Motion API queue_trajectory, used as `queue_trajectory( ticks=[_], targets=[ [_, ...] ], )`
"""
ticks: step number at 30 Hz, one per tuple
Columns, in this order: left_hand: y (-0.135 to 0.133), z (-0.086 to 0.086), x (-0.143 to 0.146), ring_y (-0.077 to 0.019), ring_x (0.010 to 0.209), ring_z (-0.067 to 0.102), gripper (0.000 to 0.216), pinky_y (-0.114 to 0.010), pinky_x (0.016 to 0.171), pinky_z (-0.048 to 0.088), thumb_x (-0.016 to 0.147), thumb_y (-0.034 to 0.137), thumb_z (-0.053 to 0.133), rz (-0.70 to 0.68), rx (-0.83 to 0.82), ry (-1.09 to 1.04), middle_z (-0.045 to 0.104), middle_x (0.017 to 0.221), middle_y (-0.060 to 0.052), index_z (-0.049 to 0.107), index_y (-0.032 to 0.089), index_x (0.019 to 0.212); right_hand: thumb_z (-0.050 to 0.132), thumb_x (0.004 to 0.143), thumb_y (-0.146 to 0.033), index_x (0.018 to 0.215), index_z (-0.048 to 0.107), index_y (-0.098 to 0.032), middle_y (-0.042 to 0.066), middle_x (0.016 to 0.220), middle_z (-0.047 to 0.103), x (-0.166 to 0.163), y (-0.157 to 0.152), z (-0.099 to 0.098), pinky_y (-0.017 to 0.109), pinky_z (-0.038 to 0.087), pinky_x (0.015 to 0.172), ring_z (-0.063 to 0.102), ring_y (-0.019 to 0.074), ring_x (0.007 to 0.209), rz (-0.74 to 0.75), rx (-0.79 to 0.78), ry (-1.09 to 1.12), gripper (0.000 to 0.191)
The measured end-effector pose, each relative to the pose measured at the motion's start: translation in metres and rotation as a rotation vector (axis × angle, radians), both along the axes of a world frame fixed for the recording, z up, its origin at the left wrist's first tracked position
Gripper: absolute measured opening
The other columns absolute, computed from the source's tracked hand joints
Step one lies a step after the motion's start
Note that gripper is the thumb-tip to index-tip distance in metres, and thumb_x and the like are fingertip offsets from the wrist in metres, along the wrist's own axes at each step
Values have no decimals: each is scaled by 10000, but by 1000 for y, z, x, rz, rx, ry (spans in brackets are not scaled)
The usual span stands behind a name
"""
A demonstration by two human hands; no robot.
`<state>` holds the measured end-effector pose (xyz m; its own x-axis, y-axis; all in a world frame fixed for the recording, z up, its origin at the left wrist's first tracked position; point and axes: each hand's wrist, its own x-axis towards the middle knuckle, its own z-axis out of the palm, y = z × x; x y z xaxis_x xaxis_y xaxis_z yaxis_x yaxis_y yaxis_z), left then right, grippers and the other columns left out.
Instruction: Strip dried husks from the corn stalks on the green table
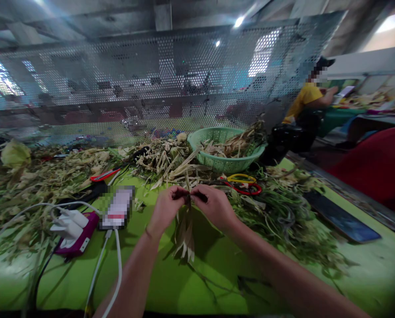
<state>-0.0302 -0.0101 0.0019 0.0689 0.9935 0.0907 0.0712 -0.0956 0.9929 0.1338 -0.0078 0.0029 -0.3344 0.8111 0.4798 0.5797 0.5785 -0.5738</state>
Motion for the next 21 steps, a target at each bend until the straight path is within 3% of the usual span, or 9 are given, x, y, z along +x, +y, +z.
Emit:
queue_trajectory(
  ticks=[6, 10, 14, 21],
  targets=[
    [3, -1, -5, -123, 660, 557, 78, -250, 661, 444, 676, 148, 607, 90, 74, 102, 629, 695, 0, 630, 153, 750, 577, 808, -195, 857, 642, -204, 5, 782, 674, 0, 9, 9, 241, 405, 648, 595, 154, 694, 12, -90, 5, 81],
    [9, -6, -11, -115, 637, 539, 81, -237, 624, 426, 659, 158, 591, 163, 19, 28, 589, 665, 16, 605, 154, 739, 593, 759, -168, 876, 657, -203, -2, 733, 674, -1, 21, 31, 237, 392, 608, 597, 158, 665, 67, -174, -133, 138],
    [10, -9, -14, -108, 596, 541, 68, -219, 561, 388, 634, 143, 558, 204, -9, -47, 562, 621, 29, 565, 162, 699, 581, 762, -181, 780, 671, -199, 5, 740, 676, 1, 31, 49, 241, 390, 623, 593, 156, 677, 128, -139, -237, 94],
    [3, 0, -14, -107, 609, 563, 51, -219, 551, 388, 644, 145, 536, 267, -7, -75, 639, 720, -6, 555, 165, 687, 586, 791, -303, 805, 678, -198, 15, 755, 683, 14, 44, 24, 259, 421, 642, 596, 169, 693, 122, -164, -95, 140]
  ],
)
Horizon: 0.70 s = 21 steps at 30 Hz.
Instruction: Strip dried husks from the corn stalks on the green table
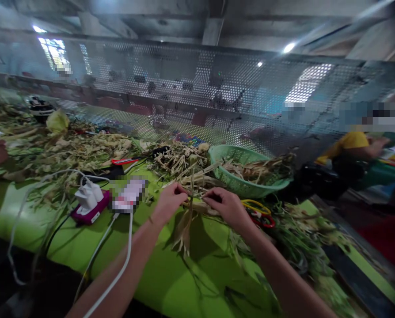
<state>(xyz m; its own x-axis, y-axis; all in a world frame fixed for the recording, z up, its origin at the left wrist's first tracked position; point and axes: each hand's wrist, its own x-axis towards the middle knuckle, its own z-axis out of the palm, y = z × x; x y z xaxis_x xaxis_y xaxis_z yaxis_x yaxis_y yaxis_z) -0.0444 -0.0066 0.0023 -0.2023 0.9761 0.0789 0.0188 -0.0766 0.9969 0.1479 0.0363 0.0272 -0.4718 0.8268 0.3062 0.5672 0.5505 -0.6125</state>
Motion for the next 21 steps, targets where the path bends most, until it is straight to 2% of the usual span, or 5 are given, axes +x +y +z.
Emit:
queue_trajectory(
  ticks=[4, 9, 12, 17, 21],
  targets=[
    [0, -1, -2, -105, 620, 555, 39, -220, 538, 376, 652, 141, 535, 42, 48, 6, 678, 813, -26, 528, 173, 673, 583, 794, -326, 813, 674, -192, 24, 764, 686, 9, 3, -13, 279, 433, 657, 605, 185, 714, -15, -30, 49, 163],
    [3, -4, -7, -116, 627, 557, 51, -225, 553, 384, 678, 165, 558, 88, 59, 114, 637, 743, -10, 543, 178, 725, 583, 797, -337, 819, 675, -195, 30, 773, 687, 19, 6, -17, 289, 427, 654, 597, 189, 702, -48, -8, 56, 171],
    [2, -1, -10, -125, 646, 552, 94, -234, 587, 403, 680, 150, 564, 37, 78, 216, 610, 719, 0, 556, 177, 770, 594, 793, -358, 806, 676, -193, 30, 774, 684, 20, 9, -20, 293, 424, 664, 589, 189, 704, -67, -8, 80, 185],
    [-4, 7, -14, -171, 785, 572, 192, -284, 732, 418, 738, 111, 480, -65, 144, 508, 657, 834, -41, 652, 182, 785, 624, 767, -437, 756, 641, -181, -2, 657, 615, 19, 13, -23, 267, 393, 581, 522, 151, 603, -89, -191, 248, 256],
    [-5, 10, -17, -182, 756, 555, 200, -291, 710, 398, 722, 114, 476, -67, 125, 634, 649, 769, -39, 651, 193, 664, 661, 726, -495, 661, 588, -176, -24, 565, 558, 18, 8, -16, 252, 372, 538, 479, 121, 530, -89, -391, 433, 333]
  ],
)
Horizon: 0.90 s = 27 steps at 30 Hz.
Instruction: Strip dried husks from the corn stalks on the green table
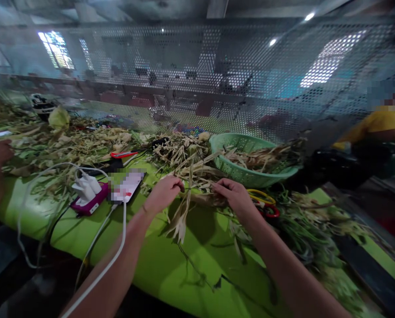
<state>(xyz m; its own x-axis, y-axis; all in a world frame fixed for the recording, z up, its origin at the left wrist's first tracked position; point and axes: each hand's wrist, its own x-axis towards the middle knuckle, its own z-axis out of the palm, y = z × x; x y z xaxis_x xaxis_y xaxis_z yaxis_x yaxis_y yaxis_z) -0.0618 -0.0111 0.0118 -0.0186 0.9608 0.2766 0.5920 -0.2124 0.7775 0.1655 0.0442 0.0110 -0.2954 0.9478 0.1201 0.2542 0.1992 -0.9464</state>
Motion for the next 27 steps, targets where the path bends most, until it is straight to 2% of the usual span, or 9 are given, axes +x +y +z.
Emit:
queue_trajectory(
  ticks=[4, 7, 10, 14, 17, 20, 24, 27],
  targets=[
    [1, -1, 0, -149, 642, 522, 147, -256, 602, 385, 719, 173, 492, 0, -109, -204, 617, 675, -14, 635, 185, 686, 694, 698, -475, 607, 548, -181, 6, 627, 622, -5, -11, 10, 251, 409, 545, 521, 125, 552, 0, -135, 177, 341],
    [1, 0, 2, -116, 586, 500, 122, -226, 567, 380, 715, 197, 491, -8, -221, -467, 574, 627, 6, 607, 166, 693, 735, 661, -400, 644, 590, -188, 40, 785, 697, -9, -17, 14, 282, 490, 663, 616, 165, 695, 3, -222, 345, 257],
    [-2, 2, 3, -107, 610, 517, 108, -220, 591, 408, 716, 235, 531, -28, -250, -642, 579, 668, 3, 605, 157, 721, 724, 672, -366, 652, 572, -202, 58, 920, 720, -11, -20, 15, 345, 514, 792, 653, 208, 832, 53, -266, 468, 225],
    [-3, 4, 4, -123, 658, 555, 152, -237, 616, 440, 728, 296, 589, -72, -271, -729, 614, 738, -23, 626, 162, 787, 670, 721, -373, 632, 497, -216, 57, 1056, 705, -12, -23, 18, 413, 488, 903, 654, 232, 925, 138, -256, 525, 250],
    [-1, 1, 7, -116, 624, 548, 141, -228, 582, 423, 743, 294, 595, -83, -287, -697, 614, 710, -22, 622, 160, 779, 666, 727, -356, 649, 496, -225, 48, 1130, 676, -13, -26, 22, 441, 447, 980, 619, 244, 1042, 187, -255, 602, 228],
    [2, -4, 12, -104, 593, 523, 124, -221, 570, 402, 755, 272, 585, -102, -293, -598, 609, 688, -9, 622, 153, 759, 674, 727, -341, 676, 523, -233, 37, 1090, 671, -16, -31, 26, 440, 417, 1024, 583, 238, 1108, 213, -272, 693, 192],
    [2, -7, 14, -118, 613, 519, 117, -230, 582, 398, 759, 256, 576, -103, -251, -464, 616, 675, -10, 636, 160, 727, 683, 720, -336, 695, 544, -239, 23, 839, 656, -19, -34, 27, 434, 422, 1022, 619, 227, 1000, 193, -304, 746, 172],
    [-1, -3, 12, -129, 630, 539, 129, -246, 606, 426, 756, 279, 577, -123, -286, -610, 622, 698, -20, 623, 172, 700, 675, 734, -343, 685, 540, -236, 0, 725, 603, -18, -30, 22, 427, 445, 1001, 632, 203, 873, 159, -287, 742, 179]
  ],
)
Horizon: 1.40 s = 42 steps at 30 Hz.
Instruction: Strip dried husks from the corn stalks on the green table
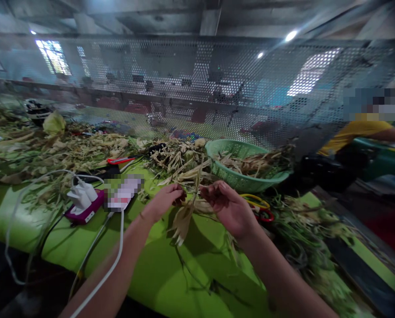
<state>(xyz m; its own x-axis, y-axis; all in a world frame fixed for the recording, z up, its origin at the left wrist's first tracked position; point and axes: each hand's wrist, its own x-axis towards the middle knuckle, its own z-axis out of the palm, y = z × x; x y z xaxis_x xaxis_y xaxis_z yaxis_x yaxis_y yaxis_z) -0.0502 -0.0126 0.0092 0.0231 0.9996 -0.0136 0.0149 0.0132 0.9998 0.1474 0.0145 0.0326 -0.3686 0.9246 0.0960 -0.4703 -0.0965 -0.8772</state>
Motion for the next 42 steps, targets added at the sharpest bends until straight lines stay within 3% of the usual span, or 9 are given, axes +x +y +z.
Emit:
queue_trajectory(
  ticks=[5, 10, 12, 15, 20, 27, 31, 36, 42],
  targets=[
    [-5, 5, 0, -107, 627, 538, 122, -233, 614, 444, 717, 270, 655, 4, 9, -427, 603, 726, -6, 592, 167, 734, 664, 751, -372, 670, 520, -234, -10, 691, 572, 2, 6, -9, 407, 473, 962, 621, 183, 789, 1, -25, -12, 215],
    [-10, 9, 7, -77, 609, 516, 178, -222, 585, 423, 755, 294, 646, -50, 10, -647, 639, 926, -28, 507, 185, 768, 682, 716, -375, 666, 477, -231, -10, 653, 523, -5, 2, -9, 381, 511, 848, 610, 190, 760, 26, -81, -40, 256],
    [-12, 11, 9, -80, 588, 508, 196, -227, 573, 414, 763, 304, 645, -97, -12, -704, 621, 858, -19, 487, 192, 787, 656, 729, -379, 659, 446, -231, -18, 630, 483, -7, 0, -8, 363, 512, 798, 594, 182, 733, 31, -57, -72, 267],
    [-12, 12, 12, -64, 534, 442, 199, -214, 540, 375, 764, 277, 646, -121, -4, -678, 533, 702, 15, 470, 184, 757, 620, 733, -348, 649, 422, -232, -30, 601, 418, -7, 1, -8, 335, 498, 704, 531, 161, 638, -16, -8, -108, 244],
    [-11, 12, 13, -36, 503, 351, 192, -180, 492, 299, 785, 246, 621, -66, 74, -634, 500, 670, 25, 463, 165, 712, 611, 694, -233, 629, 462, -218, -38, 607, 386, -4, 5, -10, 285, 439, 603, 427, 121, 554, -86, 11, -23, 164],
    [-13, 12, 7, -104, 706, 557, 128, -231, 684, 441, 814, 260, 598, -103, 111, -524, 635, 844, -38, 542, 155, 766, 735, 631, -246, 725, 537, -208, -38, 672, 497, -12, -6, -9, 236, 401, 548, 473, 100, 571, -89, -73, -72, 222],
    [-16, 16, 9, -123, 775, 580, 120, -249, 745, 451, 824, 260, 599, -158, 125, -508, 660, 914, -60, 593, 147, 784, 797, 579, -186, 791, 590, -188, -41, 746, 566, -20, -13, -13, 202, 385, 551, 480, 65, 576, -51, -97, -104, 296],
    [-19, 20, 12, -125, 810, 574, 135, -238, 759, 448, 760, 274, 687, -187, 130, -462, 660, 995, -68, 675, 140, 766, 813, 565, -170, 733, 573, -186, -52, 658, 547, -21, -14, -17, 191, 395, 532, 482, 69, 555, -4, -102, -140, 293],
    [-12, 12, 8, -98, 688, 568, 200, -221, 657, 447, 757, 331, 694, -6, 38, -461, 660, 868, -35, 659, 153, 841, 758, 558, -147, 746, 623, -183, -16, 732, 646, -15, -10, -12, 219, 455, 548, 547, 96, 566, -33, -125, -97, 234]
  ],
)
